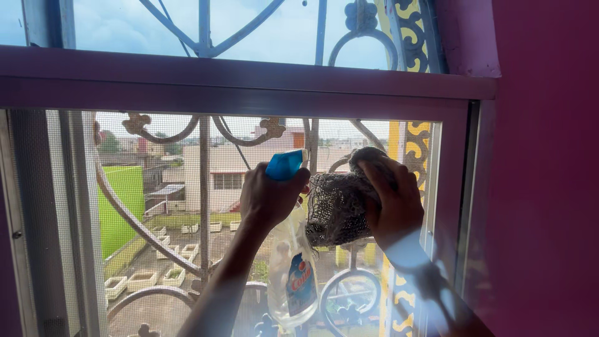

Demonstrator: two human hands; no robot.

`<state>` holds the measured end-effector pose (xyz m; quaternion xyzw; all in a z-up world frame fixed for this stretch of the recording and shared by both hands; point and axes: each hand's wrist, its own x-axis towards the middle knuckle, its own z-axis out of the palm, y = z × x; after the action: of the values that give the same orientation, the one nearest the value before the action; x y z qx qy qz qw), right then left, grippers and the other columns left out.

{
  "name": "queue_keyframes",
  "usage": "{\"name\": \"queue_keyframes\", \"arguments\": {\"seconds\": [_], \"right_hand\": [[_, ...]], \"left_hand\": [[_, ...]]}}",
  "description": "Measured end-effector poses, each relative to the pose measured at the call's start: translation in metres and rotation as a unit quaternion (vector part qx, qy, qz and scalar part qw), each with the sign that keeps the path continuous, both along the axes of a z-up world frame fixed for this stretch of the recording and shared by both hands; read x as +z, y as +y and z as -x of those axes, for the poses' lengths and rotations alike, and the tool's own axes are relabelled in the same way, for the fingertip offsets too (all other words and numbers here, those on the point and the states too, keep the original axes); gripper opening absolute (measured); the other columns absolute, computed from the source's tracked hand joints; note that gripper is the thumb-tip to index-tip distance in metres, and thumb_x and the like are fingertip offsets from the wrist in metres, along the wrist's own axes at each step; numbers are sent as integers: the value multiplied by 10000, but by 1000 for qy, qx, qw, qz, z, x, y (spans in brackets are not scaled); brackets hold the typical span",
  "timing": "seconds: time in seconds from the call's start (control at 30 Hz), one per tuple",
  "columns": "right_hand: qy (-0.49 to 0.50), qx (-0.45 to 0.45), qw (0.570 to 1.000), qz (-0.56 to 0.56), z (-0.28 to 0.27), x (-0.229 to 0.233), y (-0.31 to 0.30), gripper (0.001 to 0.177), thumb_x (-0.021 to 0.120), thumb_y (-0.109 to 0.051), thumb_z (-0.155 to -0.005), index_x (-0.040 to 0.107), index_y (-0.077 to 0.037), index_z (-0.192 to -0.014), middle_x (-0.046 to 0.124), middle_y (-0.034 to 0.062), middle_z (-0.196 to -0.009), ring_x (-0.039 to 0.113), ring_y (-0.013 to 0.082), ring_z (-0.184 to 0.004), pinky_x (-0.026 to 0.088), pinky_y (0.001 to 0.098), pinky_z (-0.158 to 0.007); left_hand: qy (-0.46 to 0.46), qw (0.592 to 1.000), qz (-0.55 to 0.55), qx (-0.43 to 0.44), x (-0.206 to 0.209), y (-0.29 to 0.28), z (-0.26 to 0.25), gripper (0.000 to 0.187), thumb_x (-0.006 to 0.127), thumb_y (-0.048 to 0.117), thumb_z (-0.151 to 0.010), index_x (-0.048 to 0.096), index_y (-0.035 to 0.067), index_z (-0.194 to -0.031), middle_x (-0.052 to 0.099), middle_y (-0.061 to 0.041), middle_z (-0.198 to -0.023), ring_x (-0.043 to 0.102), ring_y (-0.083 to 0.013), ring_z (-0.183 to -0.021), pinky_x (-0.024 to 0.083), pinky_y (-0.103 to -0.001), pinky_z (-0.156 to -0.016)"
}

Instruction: The person cleans a window and its frame using a spray bottle and a cloth, wiping the bottom track, the vertical side of the frame, and the glass pane.

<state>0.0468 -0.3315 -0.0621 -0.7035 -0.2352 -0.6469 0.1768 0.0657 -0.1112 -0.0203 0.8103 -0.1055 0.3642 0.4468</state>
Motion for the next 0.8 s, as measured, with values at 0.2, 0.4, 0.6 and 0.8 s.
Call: {"name": "queue_keyframes", "arguments": {"seconds": [0.2, 0.4, 0.6, 0.8], "right_hand": [[-11, 1, 1000, 27, 2, 5, -5, 629, 709, -10, -797, 609, -158, -1400, 563, 131, -1361, 580, 358, -1233, 506, 445, -1072], [-18, -10, 999, 42, 0, 6, -8, 646, 718, -27, -778, 608, -155, -1401, 574, 129, -1352, 594, 357, -1208, 518, 444, -1039], [-65, -36, 997, 21, -20, 0, -9, 662, 695, -21, -766, 644, -195, -1402, 616, 103, -1317, 641, 321, -1168, 572, 410, -976], [-83, -17, 996, -1, -44, -11, -12, 655, 668, -16, -771, 651, -176, -1406, 628, 113, -1327, 651, 326, -1175, 573, 392, -1034]], "left_hand": [[-3, 1000, 25, -7, -3, -4, 8, 346, 694, 445, -770, 757, 109, -722, 774, -43, -647, 746, -144, -544, 634, -335, -593], [13, 997, -45, 66, 13, -2, 39, 360, 688, 449, -774, 723, 96, -712, 729, -103, -606, 724, -220, -550, 604, -414, -597], [47, 993, -48, 95, 14, 30, 63, 346, 700, 449, -739, 746, 107, -716, 727, -88, -617, 746, -240, -598, 613, -439, -625], [-121, 965, -87, 216, -8, 87, 41, 521, 814, 569, -714, 760, 87, -904, 683, -139, -770, 709, -301, -671, 586, -487, -576]]}}
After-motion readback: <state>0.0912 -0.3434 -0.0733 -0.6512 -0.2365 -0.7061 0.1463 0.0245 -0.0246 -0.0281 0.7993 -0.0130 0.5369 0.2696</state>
